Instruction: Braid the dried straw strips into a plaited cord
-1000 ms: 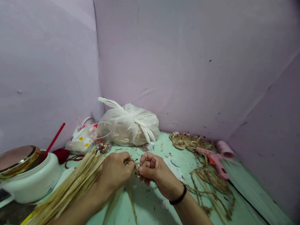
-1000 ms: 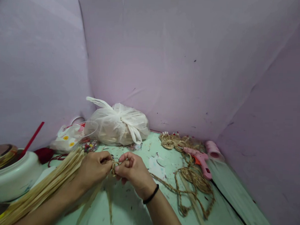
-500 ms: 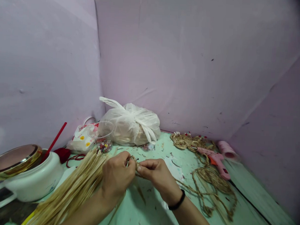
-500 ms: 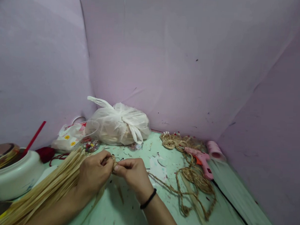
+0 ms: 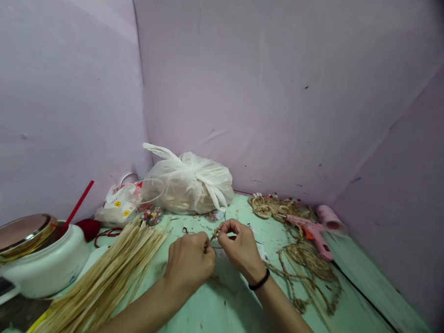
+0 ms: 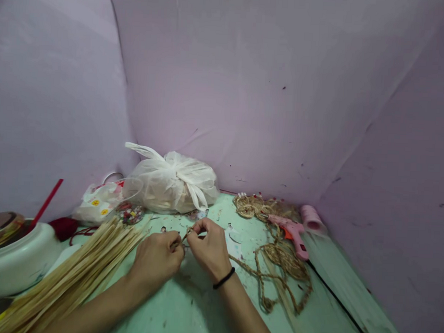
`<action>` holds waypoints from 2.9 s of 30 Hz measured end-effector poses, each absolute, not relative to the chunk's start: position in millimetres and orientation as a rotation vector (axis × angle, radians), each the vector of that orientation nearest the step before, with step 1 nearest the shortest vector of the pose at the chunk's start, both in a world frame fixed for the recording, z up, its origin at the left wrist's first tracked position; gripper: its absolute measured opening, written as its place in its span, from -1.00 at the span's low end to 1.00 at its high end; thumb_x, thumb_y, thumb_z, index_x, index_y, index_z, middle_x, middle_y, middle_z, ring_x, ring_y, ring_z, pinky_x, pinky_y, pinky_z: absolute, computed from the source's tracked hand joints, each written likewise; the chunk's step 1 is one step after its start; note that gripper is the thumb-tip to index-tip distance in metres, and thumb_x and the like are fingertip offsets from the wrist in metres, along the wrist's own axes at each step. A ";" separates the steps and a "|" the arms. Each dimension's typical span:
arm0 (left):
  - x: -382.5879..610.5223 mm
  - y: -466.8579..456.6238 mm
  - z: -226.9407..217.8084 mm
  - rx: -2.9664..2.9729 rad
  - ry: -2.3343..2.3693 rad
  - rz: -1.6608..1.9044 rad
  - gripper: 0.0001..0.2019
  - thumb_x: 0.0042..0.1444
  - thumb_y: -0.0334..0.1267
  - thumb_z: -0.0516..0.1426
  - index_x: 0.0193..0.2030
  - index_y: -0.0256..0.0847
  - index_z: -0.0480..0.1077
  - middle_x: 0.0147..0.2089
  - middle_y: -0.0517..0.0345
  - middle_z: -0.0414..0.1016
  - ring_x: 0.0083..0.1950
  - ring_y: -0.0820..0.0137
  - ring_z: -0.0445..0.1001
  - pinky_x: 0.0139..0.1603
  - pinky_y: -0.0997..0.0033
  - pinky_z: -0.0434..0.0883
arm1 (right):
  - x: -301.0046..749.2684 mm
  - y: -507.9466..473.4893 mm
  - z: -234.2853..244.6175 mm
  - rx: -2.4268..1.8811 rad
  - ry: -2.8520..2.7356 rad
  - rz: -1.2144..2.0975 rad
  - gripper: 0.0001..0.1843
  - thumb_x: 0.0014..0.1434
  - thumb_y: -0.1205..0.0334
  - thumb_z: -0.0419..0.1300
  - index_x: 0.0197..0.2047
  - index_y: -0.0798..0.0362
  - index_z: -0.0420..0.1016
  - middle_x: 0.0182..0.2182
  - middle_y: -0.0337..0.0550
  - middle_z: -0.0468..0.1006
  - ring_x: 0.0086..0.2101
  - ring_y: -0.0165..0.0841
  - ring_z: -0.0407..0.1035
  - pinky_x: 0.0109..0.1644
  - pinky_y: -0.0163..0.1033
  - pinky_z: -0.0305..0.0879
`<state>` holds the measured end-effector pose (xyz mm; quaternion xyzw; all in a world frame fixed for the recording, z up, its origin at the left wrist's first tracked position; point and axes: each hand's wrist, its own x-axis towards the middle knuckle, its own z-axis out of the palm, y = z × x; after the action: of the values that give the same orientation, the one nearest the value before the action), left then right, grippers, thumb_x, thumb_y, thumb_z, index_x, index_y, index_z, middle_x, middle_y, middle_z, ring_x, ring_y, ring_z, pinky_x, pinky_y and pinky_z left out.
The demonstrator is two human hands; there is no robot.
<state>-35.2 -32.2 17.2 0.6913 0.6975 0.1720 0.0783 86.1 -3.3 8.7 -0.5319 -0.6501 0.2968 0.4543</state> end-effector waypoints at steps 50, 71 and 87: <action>28.7 52.9 -17.0 2.265 1.786 0.308 -0.69 -0.09 -0.26 -0.01 -0.28 -0.32 0.47 -0.28 -0.17 0.49 -0.21 0.17 0.46 -0.25 0.32 0.34 | 145.1 45.4 -41.9 -1.832 -1.850 0.209 -0.75 0.09 0.31 0.00 -0.30 0.18 0.49 -0.40 0.03 0.51 -0.34 -0.30 0.37 -0.28 -0.32 0.12; 24.4 60.1 -16.2 2.303 1.733 0.279 -0.74 -0.13 -0.33 -0.02 -0.40 -0.23 0.49 -0.32 -0.07 0.51 -0.25 0.28 0.45 -0.30 0.42 0.26 | 127.9 1.8 -36.4 -1.799 -1.617 0.426 -0.83 -0.04 0.36 0.04 -0.60 0.11 0.38 -0.64 -0.11 0.46 -0.59 -0.40 0.27 -0.54 -0.36 0.00; 30.8 66.0 -21.3 2.014 1.763 0.352 -0.75 -0.15 -0.26 0.00 -0.48 -0.28 0.49 -0.48 0.07 0.45 -0.45 0.42 0.33 -0.50 0.51 0.11 | 152.3 30.9 -8.2 -1.930 -1.831 0.258 -0.77 0.02 0.20 0.10 -0.27 0.01 0.53 -0.38 -0.08 0.56 -0.36 -0.32 0.38 -0.40 -0.32 0.04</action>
<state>30.8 66.0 -21.3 0.7278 0.6372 0.1272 0.2193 152.3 30.9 -8.2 -0.7024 -0.6664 0.0938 0.2321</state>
